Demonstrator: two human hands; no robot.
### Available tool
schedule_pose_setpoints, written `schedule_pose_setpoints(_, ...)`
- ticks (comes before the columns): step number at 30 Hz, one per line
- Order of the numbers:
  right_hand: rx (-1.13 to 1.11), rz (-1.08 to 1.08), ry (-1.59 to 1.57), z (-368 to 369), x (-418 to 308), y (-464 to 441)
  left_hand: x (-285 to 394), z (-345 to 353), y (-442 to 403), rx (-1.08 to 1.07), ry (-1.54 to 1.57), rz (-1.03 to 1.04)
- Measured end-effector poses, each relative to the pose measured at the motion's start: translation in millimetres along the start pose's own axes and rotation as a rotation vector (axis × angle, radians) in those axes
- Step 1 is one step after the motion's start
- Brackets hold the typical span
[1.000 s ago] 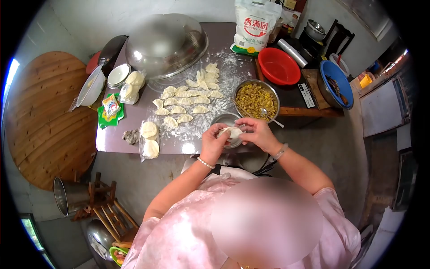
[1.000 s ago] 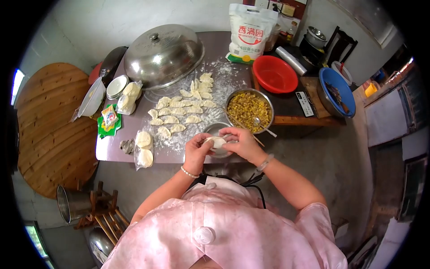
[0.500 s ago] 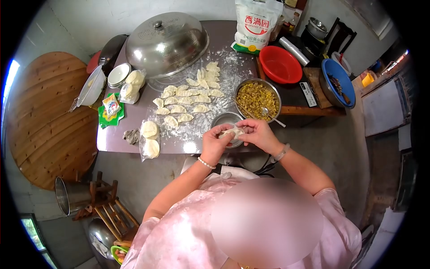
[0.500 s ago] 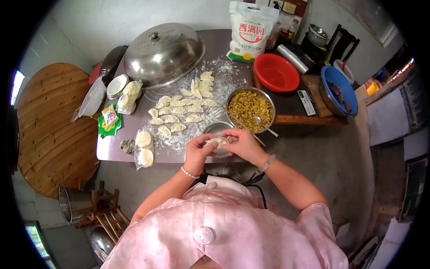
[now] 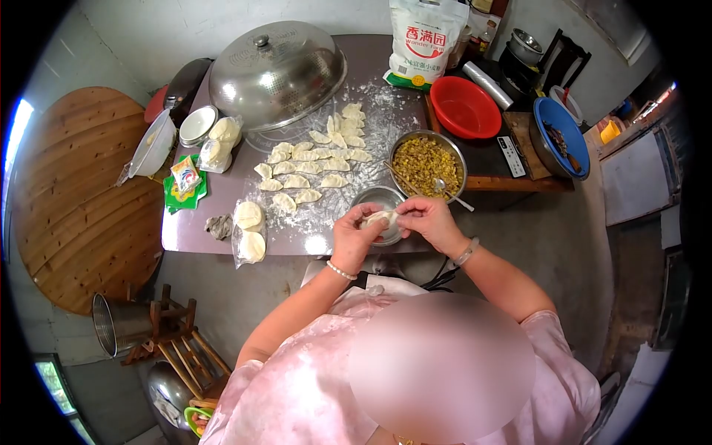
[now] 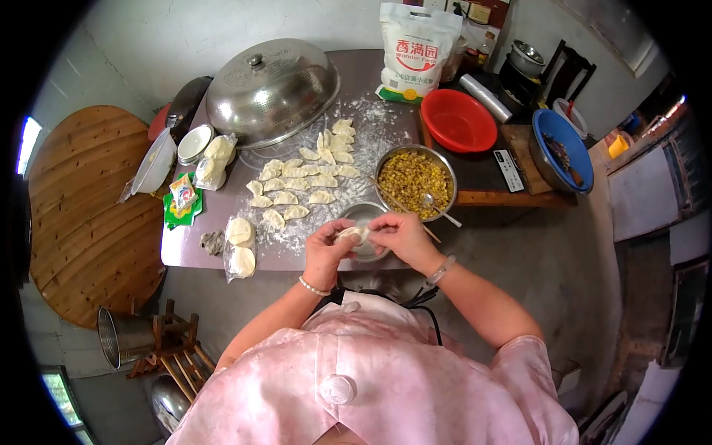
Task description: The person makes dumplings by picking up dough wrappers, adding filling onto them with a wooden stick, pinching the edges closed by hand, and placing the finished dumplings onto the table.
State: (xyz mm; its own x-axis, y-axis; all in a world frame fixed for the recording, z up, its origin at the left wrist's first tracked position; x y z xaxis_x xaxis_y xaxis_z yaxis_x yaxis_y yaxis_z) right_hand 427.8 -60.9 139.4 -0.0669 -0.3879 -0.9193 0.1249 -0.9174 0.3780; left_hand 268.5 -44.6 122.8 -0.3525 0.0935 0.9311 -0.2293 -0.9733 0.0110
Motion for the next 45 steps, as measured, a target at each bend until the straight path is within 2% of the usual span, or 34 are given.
schedule_pose_setpoints(4,0.013,-0.030,0.046,0.2,-2.3,0.8,1.9,2.3,-0.8,-0.062,-0.053,0.017)
schedule_pose_setpoints(7,0.024,-0.043,0.097,-0.6,-1.3,0.3,-5.4,-0.7,-1.5,-0.076,-0.101,-0.069)
schedule_pose_setpoints(12,0.017,-0.036,0.124,1.4,-5.3,1.5,-3.8,-0.4,-2.1,-0.067,-0.151,-0.042)
schedule_pose_setpoints(15,0.019,0.021,-0.060,4.1,-6.7,2.2,-5.2,0.1,-3.5,-0.039,-0.136,-0.022)
schedule_pose_setpoints(18,0.055,0.061,-0.063,-2.7,2.2,-0.8,-8.4,-1.8,-4.4,-0.034,-0.184,-0.017)
schedule_pose_setpoints(21,0.041,0.049,0.090,0.6,-2.1,2.4,-10.9,-2.6,-4.5,-0.022,-0.224,-0.007)
schedule_pose_setpoints(24,0.079,-0.160,0.360,2.5,-2.5,0.3,-15.4,-3.9,-5.8,-0.032,-0.305,0.079)
schedule_pose_setpoints(27,0.119,-0.213,0.391,2.6,-8.8,2.1,-14.9,-0.5,-4.8,-0.050,-0.364,0.189)
schedule_pose_setpoints(30,0.196,-0.215,0.250,3.7,0.0,1.1,-8.9,2.8,-3.8,-0.077,-0.404,0.220)
schedule_pose_setpoints(34,0.119,-0.110,0.263,2.3,-0.1,4.0,-8.9,4.7,-7.2,-0.067,-0.458,0.268)
schedule_pose_setpoints(37,0.102,-0.101,0.219,2.2,-1.6,6.3,-13.0,6.1,-7.9,-0.116,-0.402,0.188)
schedule_pose_setpoints(40,0.130,-0.143,0.180,2.1,0.5,7.3,-6.4,11.2,-5.9,-0.106,-0.283,0.236)
schedule_pose_setpoints(43,0.147,-0.098,0.109,-1.2,3.9,8.5,-5.3,8.1,-6.5,-0.130,-0.292,0.259)
schedule_pose_setpoints(45,0.130,-0.076,0.111,-1.7,0.4,10.0,-3.4,4.4,-6.1,-0.152,-0.320,0.182)
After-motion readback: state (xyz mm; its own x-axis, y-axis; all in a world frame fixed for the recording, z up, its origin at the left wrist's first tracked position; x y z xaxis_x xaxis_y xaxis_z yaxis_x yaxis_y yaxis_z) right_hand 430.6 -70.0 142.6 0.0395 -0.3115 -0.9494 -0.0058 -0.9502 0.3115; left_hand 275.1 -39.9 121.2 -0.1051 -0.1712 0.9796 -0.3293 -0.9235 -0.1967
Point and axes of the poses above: each hand's wrist, its own y-axis away from the middle knuckle, its own z-axis out of the palm, x = y × z, the point moved 4 cm from there along -y, towards the middle knuckle, and after that the axes turned 12 degrees about z, right-handed, at the moved point
